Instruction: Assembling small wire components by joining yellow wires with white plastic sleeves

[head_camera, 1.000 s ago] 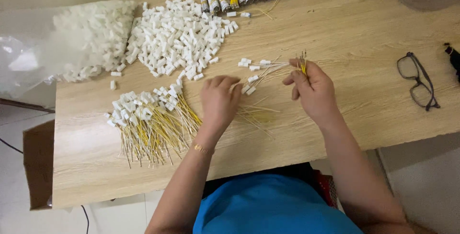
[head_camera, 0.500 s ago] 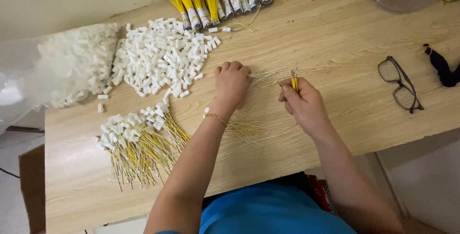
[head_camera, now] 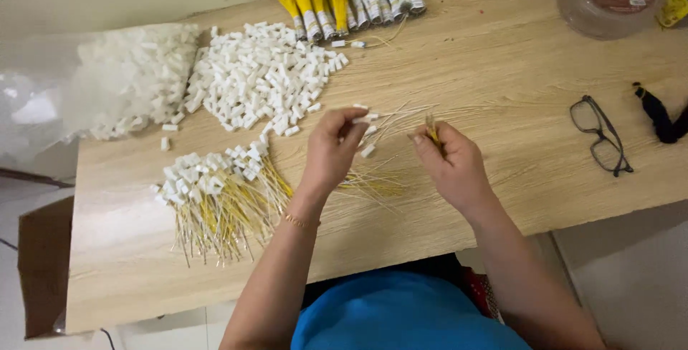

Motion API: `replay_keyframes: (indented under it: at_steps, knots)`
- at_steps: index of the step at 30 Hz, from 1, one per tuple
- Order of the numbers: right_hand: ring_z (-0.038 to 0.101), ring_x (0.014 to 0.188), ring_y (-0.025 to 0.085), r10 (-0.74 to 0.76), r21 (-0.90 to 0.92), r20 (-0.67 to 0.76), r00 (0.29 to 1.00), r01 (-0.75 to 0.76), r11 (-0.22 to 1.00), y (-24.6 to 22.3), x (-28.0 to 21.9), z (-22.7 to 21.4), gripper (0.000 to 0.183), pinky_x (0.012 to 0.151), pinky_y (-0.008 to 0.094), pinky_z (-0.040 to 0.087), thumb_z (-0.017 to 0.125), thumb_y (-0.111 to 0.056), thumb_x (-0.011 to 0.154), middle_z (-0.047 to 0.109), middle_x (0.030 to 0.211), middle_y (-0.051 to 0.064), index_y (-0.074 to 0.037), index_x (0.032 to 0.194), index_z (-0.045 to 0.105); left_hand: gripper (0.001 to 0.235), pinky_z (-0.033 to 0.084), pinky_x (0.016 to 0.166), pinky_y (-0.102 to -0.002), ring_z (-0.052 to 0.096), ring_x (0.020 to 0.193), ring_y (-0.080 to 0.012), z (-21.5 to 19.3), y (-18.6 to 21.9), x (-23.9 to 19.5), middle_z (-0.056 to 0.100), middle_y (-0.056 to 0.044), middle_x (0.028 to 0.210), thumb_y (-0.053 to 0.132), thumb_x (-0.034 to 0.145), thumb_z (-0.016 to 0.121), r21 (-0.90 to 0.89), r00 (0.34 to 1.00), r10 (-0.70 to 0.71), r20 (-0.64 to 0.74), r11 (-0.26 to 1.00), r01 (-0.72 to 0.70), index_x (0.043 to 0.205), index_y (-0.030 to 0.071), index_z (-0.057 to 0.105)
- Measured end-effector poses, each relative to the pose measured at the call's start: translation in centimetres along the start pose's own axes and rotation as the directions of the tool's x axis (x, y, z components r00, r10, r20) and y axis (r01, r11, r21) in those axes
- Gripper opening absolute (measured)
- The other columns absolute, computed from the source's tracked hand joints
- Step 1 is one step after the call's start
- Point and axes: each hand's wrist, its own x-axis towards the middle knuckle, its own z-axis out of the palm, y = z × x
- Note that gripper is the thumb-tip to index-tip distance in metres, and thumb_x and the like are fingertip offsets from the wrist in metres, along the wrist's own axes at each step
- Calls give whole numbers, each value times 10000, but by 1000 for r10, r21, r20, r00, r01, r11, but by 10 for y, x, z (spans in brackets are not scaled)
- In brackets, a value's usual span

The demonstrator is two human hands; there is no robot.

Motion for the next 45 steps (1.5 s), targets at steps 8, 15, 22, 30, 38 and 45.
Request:
replay_keyframes:
  at_steps: [8,15,22,30,38,45]
  knots:
    - [572,591,242,-302,-280,137,944,329,902,-35,-5,35,84,537,317,449,729,-112,866,550,654,103,-59,844,667,250,547,854,-286,649,919,-127,-28,-3,-57,681,-69,1011,23,880,687,-479,985,-164,54,861,170,1129,30,662]
    - [583,585,232,-251,-224,193,948,292,930,-47,-11,42,98,540,309,459,734,-119,848,556,646,110,-56,821,664,244,610,793,-370,723,884,-261,-33,1,-68,690,-157,992,-10,910,619,-756,957,-264,120,601,260,1153,-13,605]
    - [610,593,235,-220,-254,205,954,269,929,-54,-15,39,104,551,300,476,717,-126,860,577,638,99,-48,813,667,237,611,802,-373,721,878,-258,-29,-2,-70,674,-145,979,17,919,617,-777,951,-277,139,565,279,1154,-10,591]
    - [650,677,293,-172,-224,222,960,221,949,-44,-15,39,98,604,360,504,722,-110,842,601,697,155,-30,866,672,247,598,819,-336,701,886,-200,-29,-2,-71,674,-132,983,39,916,634,-660,960,-225,164,698,276,1157,-1,598]
    - [589,641,249,-122,-199,245,962,173,965,-44,-16,39,90,598,351,468,626,-98,915,557,684,134,-22,879,656,244,594,822,-345,703,878,-201,-29,3,-72,692,-137,966,35,907,644,-644,961,-245,130,716,270,1147,-2,621]
    - [618,686,333,-185,-293,248,951,255,921,-32,-17,43,93,610,387,484,650,-142,905,550,696,135,-51,891,638,240,581,832,-304,675,867,-145,-28,26,-70,691,-106,947,47,896,670,-531,967,-231,105,810,251,1130,1,641]
